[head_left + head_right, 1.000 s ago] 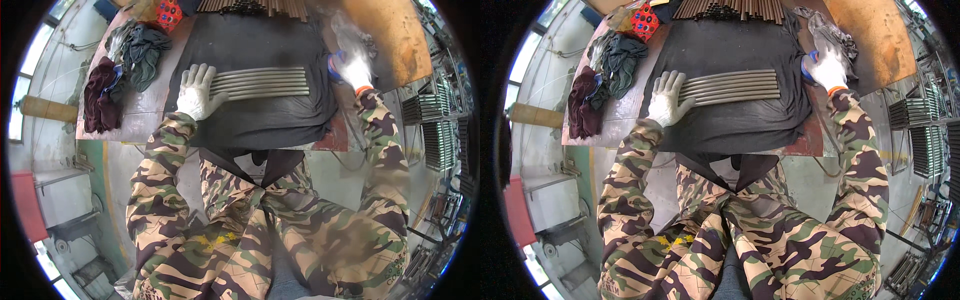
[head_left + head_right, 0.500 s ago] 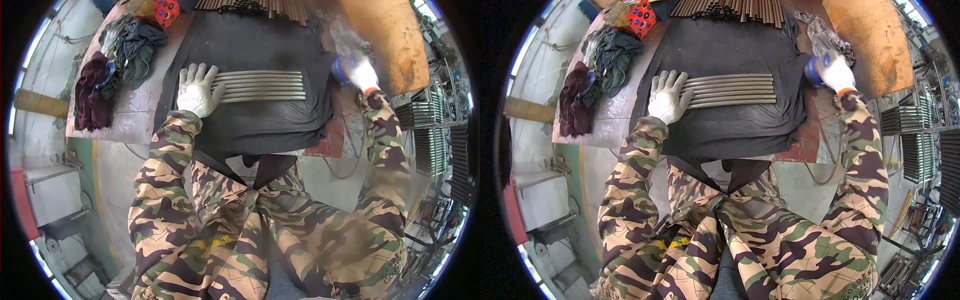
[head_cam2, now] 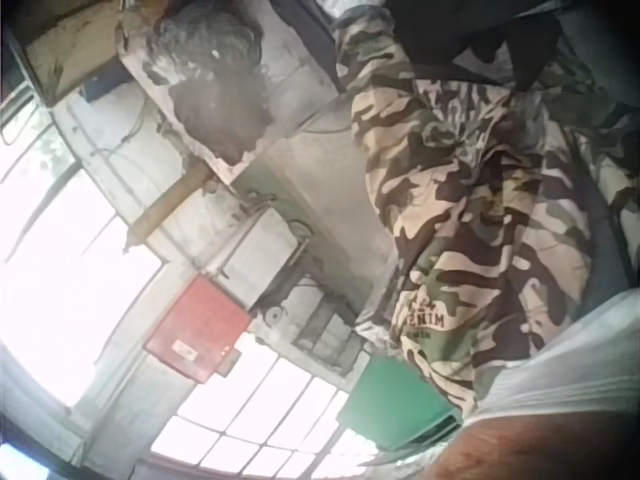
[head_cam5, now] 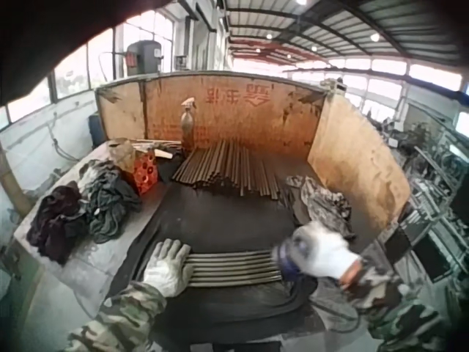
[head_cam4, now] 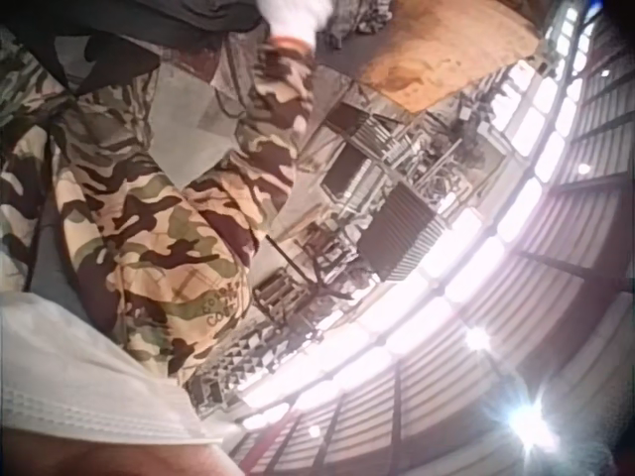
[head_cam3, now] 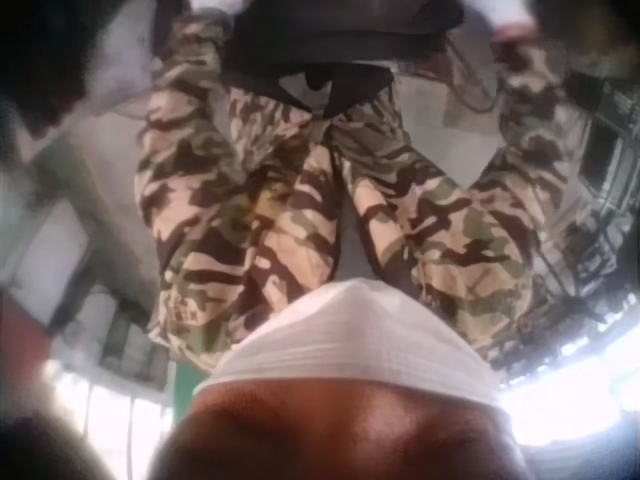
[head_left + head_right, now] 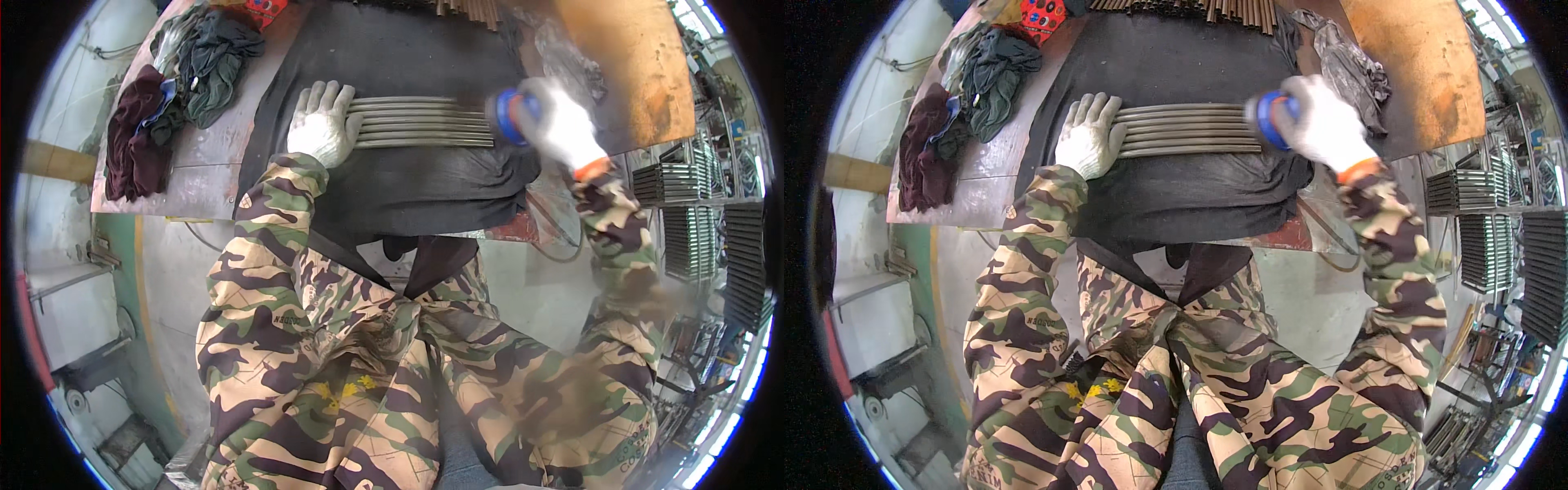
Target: Cleaning a bundle of metal rods using an abrasive pad
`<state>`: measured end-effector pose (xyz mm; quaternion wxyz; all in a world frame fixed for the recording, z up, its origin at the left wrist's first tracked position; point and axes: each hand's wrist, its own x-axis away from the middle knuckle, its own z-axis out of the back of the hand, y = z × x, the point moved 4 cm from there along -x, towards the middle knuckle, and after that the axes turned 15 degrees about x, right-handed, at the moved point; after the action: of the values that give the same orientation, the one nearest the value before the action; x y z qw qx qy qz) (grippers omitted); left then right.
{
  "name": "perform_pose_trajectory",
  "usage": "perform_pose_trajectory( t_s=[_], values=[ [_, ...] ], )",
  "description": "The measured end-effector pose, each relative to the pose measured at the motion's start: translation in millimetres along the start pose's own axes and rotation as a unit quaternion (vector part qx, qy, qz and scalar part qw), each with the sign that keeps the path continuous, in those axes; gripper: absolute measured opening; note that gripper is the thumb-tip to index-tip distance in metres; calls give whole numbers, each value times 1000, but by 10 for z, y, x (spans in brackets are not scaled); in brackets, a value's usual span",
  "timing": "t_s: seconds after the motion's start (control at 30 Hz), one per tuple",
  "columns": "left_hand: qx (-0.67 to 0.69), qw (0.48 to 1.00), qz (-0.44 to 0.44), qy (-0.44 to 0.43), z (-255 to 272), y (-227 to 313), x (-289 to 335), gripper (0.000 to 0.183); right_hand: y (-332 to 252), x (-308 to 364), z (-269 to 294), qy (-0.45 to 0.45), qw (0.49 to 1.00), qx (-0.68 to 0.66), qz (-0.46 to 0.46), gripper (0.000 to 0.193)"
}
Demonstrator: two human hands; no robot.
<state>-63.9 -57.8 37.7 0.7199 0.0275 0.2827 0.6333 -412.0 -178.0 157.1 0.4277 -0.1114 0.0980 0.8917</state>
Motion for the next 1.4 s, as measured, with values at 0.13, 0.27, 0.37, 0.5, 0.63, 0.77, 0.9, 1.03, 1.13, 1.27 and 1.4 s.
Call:
perform_pose_trajectory(
  t_s=[0.13, 0.27, 0.37, 0.5, 0.63, 0.77, 0.9, 1.03, 1.13, 1.27, 1.4],
  values=[
    [-35, 998, 37, 28, 53, -87, 105, 51, -657, -244, -369, -124, 990, 48, 53, 36],
    [-33, 997, 30, 55, -55, 74, -48, 52, -619, -344, -619, -140, 982, 106, 64, 36],
    [-41, 997, 47, 48, 10, 30, -102, 52, -677, -514, -649, -110, 988, 86, 59, 27],
    [-35, 997, 43, 44, -82, 77, -167, 53, -662, -285, -538, -108, 987, 75, 88, 29],
    [-22, 999, 9, 46, 121, 109, -69, 46, -559, -636, -647, -87, 989, 114, 44, 28],
    [4, 998, 30, 52, 13, 44, -21, 42, -688, -265, -573, -116, 985, 81, 97, 30],
    [27, 997, 21, 71, -20, 37, -142, 33, -482, -479, -556, -103, 990, 89, 40, 29],
    [32, 996, 32, 79, -72, 7, -153, 32, -598, -279, -537, -95, 987, 83, 104, 28],
    [3, 994, 20, 106, 6, -33, -185, 31, -500, -524, -641, -69, 991, 63, 93, 26],
    [5, 996, 44, 82, -31, -48, -183, 32, -505, -379, -652, -49, 988, 101, 102, 25],
    [-22, 994, 56, 89, 77, -94, -115, 31, -598, -463, -628, -27, 993, 61, 102, 28]
  ],
)
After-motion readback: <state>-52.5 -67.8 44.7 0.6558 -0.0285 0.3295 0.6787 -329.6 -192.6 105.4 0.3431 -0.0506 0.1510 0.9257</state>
